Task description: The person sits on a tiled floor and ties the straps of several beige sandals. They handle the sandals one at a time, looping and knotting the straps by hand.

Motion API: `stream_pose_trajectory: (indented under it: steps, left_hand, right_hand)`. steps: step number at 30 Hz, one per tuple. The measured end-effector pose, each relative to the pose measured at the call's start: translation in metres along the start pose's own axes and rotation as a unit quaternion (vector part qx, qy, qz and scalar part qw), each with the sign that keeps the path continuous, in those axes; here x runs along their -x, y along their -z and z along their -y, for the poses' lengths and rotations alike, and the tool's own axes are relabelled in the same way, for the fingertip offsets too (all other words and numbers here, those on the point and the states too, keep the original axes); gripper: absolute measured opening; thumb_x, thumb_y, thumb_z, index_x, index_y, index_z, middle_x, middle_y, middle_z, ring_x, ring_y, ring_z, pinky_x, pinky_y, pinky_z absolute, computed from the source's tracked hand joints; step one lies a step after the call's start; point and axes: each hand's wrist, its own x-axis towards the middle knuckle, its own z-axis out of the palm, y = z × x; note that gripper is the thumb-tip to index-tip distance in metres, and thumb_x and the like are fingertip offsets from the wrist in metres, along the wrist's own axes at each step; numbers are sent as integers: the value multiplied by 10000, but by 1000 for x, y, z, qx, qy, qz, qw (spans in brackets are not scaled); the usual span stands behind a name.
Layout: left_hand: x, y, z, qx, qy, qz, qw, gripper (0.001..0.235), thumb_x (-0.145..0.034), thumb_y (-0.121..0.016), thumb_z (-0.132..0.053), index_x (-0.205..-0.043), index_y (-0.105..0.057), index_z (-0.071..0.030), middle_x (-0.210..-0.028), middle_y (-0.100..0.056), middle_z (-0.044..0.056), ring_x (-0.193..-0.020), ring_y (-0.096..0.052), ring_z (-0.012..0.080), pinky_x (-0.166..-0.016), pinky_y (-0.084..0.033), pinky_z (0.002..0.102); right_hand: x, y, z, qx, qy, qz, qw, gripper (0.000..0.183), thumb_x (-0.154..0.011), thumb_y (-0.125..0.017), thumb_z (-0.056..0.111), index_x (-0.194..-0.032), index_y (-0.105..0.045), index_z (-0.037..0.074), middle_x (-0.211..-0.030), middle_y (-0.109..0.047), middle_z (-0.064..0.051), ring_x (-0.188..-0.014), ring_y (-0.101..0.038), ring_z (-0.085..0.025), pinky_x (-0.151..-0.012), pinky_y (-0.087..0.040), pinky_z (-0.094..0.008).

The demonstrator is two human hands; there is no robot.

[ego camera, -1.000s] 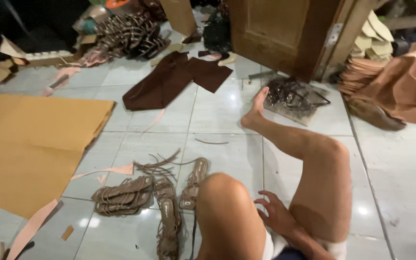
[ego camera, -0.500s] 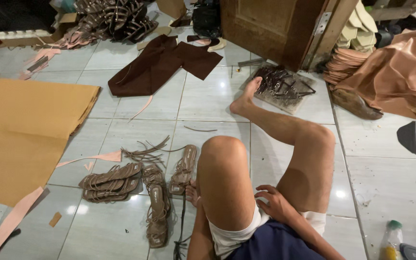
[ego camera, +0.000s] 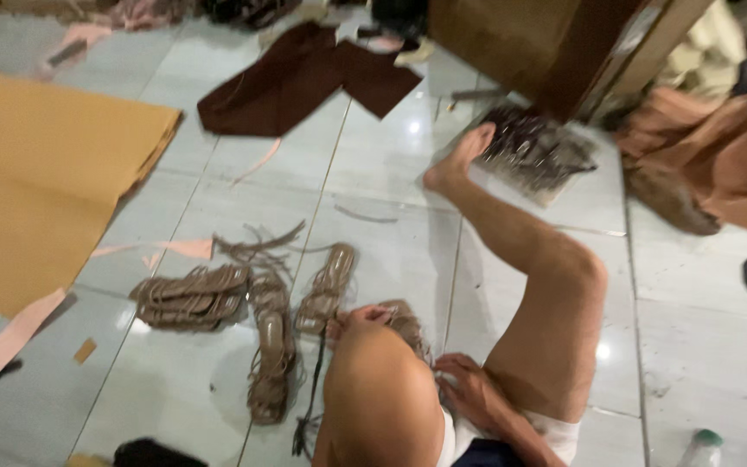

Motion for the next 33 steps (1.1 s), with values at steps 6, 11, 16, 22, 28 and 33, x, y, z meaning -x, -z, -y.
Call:
stream_pose_trajectory:
  steps: [6,11,16,22,28,33]
  left_hand:
    - [9,11,44,-15,-7,-1,1000,244,-812,-843,-198,-997,-811,-43,-971,-803,67,-907,-730,148,-879,-551,280]
    - [8,10,50,35,3,-6,999,227,-804,-854,-186,-954,-800,-24,-958,-811,82,-868,-735,144,-842,-565,276]
    - [11,11,37,23,81,-14,996,214,-791,-880,-200,-922,-810,-46,-881,-802,70,-823,-733,136,-770,-585,302]
    - [2,21,36,67,83,9,994,182,-820,-843,-183,-944,-819,-51,-885,-808,61,-841,-742,127,-786,-578,289]
    - [0,19,37,77,114,-21,990,169,-828,-826,-168,-942,-810,-45,-875,-804,58,-825,-747,124,-765,-586,277]
    - [-2,15,34,44,124,-42,990,151,-842,-806,-172,-944,-805,-60,-839,-795,50,-779,-734,118,-735,-575,271]
  right_hand:
    - [-69,-33,-5,-24,-73,-61,995,239,-907,-710,171,-1118,-711,59,-1153,-699,-140,-1123,-656,-322,-971,-517,-388]
    - [-125,-61,-11,51,-34,-30,998,307,-883,-731,198,-1165,-731,75,-1190,-708,-125,-1143,-627,-344,-988,-472,-443]
    - [-159,-79,-33,110,60,33,992,283,-883,-746,181,-1152,-781,102,-1208,-742,-97,-1110,-676,-298,-1045,-434,-520]
    - [-174,-90,-44,98,91,28,991,273,-848,-796,194,-1083,-761,59,-1132,-758,-110,-1085,-711,-307,-1032,-493,-483]
    - [-188,-99,-41,26,34,30,999,353,-781,-856,188,-1094,-773,46,-1099,-781,-112,-1036,-729,-292,-925,-563,-409]
    - [-191,-101,-47,-22,44,20,999,245,-848,-850,152,-1041,-769,25,-1080,-774,-121,-1026,-755,-260,-903,-598,-354]
